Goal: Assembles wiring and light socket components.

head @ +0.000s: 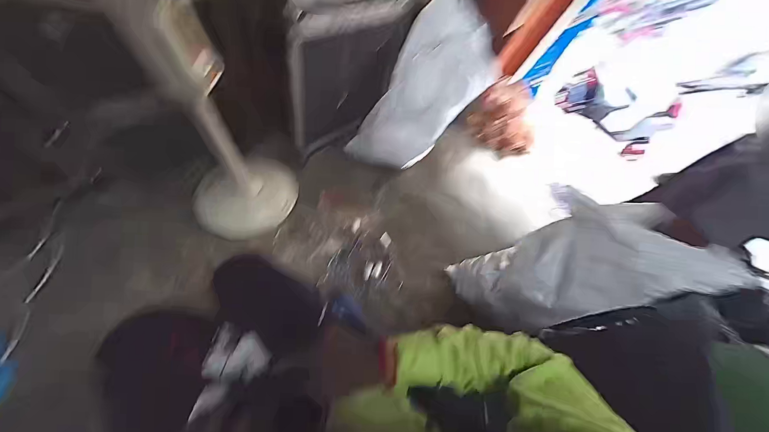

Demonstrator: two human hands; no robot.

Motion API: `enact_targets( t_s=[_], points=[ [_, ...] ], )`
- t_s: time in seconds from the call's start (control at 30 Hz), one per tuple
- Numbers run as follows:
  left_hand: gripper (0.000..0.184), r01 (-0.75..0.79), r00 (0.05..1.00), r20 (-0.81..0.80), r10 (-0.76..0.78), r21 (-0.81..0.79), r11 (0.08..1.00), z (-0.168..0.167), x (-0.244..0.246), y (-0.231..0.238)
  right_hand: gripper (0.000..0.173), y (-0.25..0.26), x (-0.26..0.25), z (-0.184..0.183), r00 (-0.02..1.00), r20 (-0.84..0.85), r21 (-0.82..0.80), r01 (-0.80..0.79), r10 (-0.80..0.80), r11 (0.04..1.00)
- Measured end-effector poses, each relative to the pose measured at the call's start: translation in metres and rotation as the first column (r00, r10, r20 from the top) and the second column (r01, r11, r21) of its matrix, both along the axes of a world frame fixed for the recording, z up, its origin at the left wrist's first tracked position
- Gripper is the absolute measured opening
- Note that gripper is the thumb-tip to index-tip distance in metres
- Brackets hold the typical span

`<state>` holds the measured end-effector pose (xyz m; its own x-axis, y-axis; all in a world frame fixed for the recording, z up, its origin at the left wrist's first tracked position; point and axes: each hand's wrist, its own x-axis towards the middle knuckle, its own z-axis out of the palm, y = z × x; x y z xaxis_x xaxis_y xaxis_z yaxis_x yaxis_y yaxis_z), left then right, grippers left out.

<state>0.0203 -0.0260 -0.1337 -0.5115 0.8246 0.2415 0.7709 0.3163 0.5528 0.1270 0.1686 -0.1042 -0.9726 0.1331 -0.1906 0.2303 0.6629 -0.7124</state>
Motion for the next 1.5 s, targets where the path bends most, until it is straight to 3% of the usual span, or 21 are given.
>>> enact_targets(
  t_s=[0.1,0.2,0.27,0.37,0.43,0.47,0.53,0.57,0.6,0.63,0.77,0.97,1.1,1.3,1.5],
  points=[
    [0.025,-0.072,0.990,0.119,0.071,0.002,0.997,-0.002,-0.004,-0.010,0.035,-0.008,-0.014,-0.026,0.990,-0.128,-0.162,-0.083,0.062,0.983],
    [0.017,-0.064,0.936,0.348,0.046,0.039,0.997,-0.005,-0.011,-0.001,0.035,-0.007,-0.026,-0.026,0.957,-0.285,-0.018,-0.061,0.053,0.998],
    [0.015,-0.101,0.886,0.461,0.058,0.068,0.993,-0.003,-0.020,0.000,0.031,-0.010,-0.027,-0.027,0.943,-0.323,-0.014,0.082,-0.082,0.997],
    [0.017,-0.211,0.788,0.601,0.133,0.061,0.976,0.002,-0.032,0.001,0.025,-0.016,-0.015,-0.035,0.879,-0.322,-0.172,0.311,-0.352,0.934],
    [0.017,-0.257,0.761,0.627,0.166,0.056,0.965,0.003,-0.034,0.003,0.016,-0.021,-0.007,-0.039,0.871,-0.130,-0.401,0.390,-0.473,0.829],
    [0.017,-0.265,0.746,0.645,0.166,0.060,0.962,0.003,-0.032,0.004,0.012,-0.025,-0.004,-0.039,0.878,0.014,-0.550,0.406,-0.478,0.730],
    [0.015,-0.239,0.744,0.654,0.135,0.072,0.968,0.001,-0.025,0.008,0.013,-0.032,-0.005,-0.041,0.865,0.236,-0.795,0.434,-0.443,0.423],
    [0.015,-0.212,0.768,0.628,0.126,0.063,0.975,0.001,-0.022,0.009,0.013,-0.035,-0.008,-0.042,0.856,0.288,-0.848,0.436,-0.429,0.302],
    [0.016,-0.191,0.807,0.575,0.136,0.036,0.981,0.002,-0.019,0.009,0.014,-0.038,-0.010,-0.044,0.848,0.297,-0.866,0.433,-0.439,0.251],
    [0.017,-0.174,0.847,0.508,0.155,-0.011,0.985,0.004,-0.016,0.008,0.014,-0.040,-0.011,-0.044,0.844,0.270,-0.859,0.429,-0.464,0.279],
    [0.019,-0.097,0.925,0.359,0.121,-0.083,0.992,0.013,-0.020,0.002,0.010,-0.035,-0.011,-0.040,0.883,0.026,-0.700,0.351,-0.469,0.622],
    [0.016,0.019,0.921,0.385,-0.062,0.115,0.993,0.034,-0.046,0.015,0.008,-0.014,-0.032,-0.018,0.877,-0.298,-0.604,0.132,-0.376,0.786],
    [0.017,0.067,0.890,0.427,-0.159,0.221,0.973,0.054,-0.085,0.029,0.011,-0.005,-0.054,0.000,0.833,-0.402,-0.562,0.105,-0.381,0.821],
    [0.011,-0.046,0.795,0.584,-0.160,0.322,0.946,0.065,-0.118,0.032,0.009,-0.011,-0.084,0.008,0.846,-0.383,-0.488,0.156,-0.372,0.859],
    [0.012,-0.312,0.605,0.791,-0.089,0.338,0.888,0.049,-0.113,0.027,0.006,-0.027,-0.079,-0.019,0.903,-0.131,-0.742,0.185,-0.409,0.645]
  ],
)
